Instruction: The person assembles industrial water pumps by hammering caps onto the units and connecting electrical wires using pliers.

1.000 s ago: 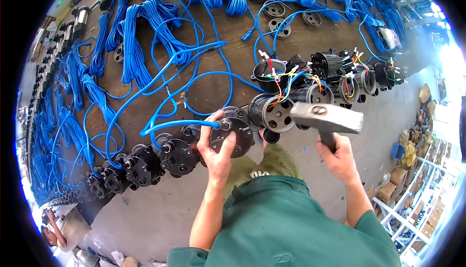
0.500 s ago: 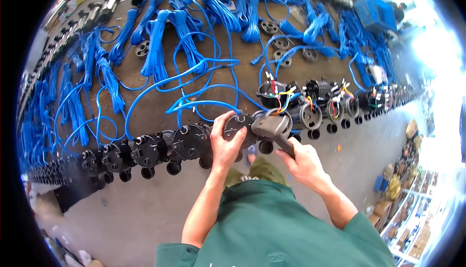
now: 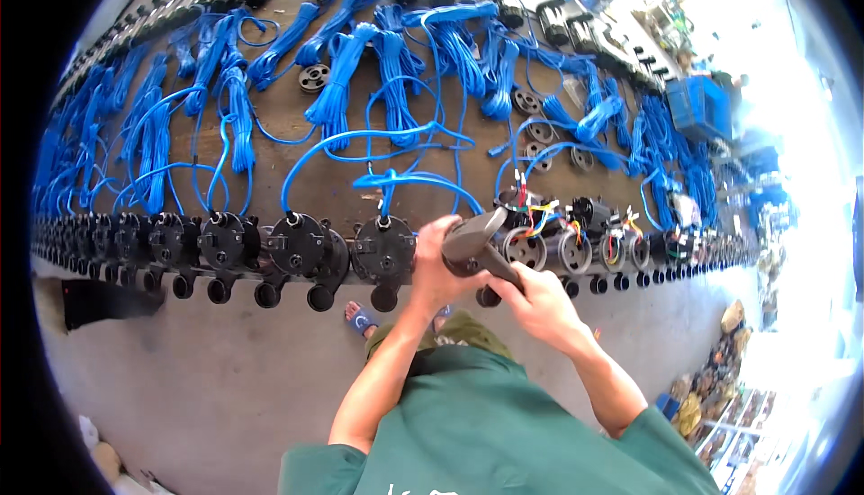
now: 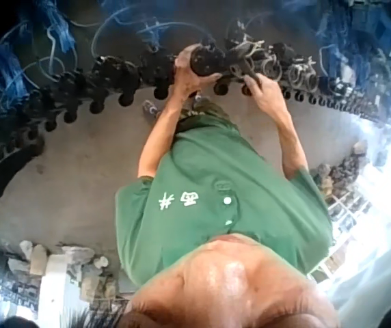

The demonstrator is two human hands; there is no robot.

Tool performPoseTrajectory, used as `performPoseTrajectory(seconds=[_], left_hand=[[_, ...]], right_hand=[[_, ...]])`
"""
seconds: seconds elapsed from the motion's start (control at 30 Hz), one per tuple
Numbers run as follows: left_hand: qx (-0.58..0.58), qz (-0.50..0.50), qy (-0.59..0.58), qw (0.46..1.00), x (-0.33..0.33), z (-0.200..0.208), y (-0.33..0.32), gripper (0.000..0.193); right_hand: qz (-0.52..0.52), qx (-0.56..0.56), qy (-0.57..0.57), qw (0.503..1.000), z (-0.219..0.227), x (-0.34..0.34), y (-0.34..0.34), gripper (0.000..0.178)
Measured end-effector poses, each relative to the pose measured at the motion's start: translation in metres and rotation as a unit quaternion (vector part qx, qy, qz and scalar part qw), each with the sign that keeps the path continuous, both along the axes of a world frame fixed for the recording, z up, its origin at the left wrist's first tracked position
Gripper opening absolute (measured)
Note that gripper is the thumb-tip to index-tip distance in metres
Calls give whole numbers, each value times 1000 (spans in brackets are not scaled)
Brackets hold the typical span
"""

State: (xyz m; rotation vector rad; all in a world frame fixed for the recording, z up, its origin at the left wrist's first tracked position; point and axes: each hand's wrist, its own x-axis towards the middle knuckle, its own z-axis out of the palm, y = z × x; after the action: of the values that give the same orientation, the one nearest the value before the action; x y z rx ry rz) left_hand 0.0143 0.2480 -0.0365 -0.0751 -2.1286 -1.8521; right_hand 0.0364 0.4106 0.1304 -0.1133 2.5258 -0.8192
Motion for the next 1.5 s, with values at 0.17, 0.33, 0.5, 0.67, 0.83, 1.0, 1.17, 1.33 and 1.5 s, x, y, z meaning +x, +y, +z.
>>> performPoseTrajectory(seconds=[0.17,0.33,0.5,0.67,0.83,1.0,1.17,1.33,1.5], left_hand=[[-38,15,11,999,2,6,-6,94],[-46,2,11,999,-1,6,-1,96],[-48,5,10,999,2,7,-9,98],[-44,9,23,999,0,3,-8,98],[-14,-3,-4,1000,-3,-3,-3,100],[-56,16,2,998,2,-2,-3,99],[-34,-9,-10,999,2,-4,1,97],[-21,-17,17,1000,0,-11,4,113],[-126,11,-63,990,58,-24,11,119]], right_hand=[[-77,-169,79,979,61,8,26,21],[-49,70,149,985,-12,9,36,29],[-54,11,30,998,30,1,39,34],[-44,-208,137,967,71,14,29,33],[27,-43,67,996,-23,-5,5,35],[-53,-126,-49,989,33,-4,33,40],[-89,-98,121,984,24,20,47,39],[-108,-81,-36,990,-8,7,59,37],[-134,-243,37,960,-18,37,98,31]])
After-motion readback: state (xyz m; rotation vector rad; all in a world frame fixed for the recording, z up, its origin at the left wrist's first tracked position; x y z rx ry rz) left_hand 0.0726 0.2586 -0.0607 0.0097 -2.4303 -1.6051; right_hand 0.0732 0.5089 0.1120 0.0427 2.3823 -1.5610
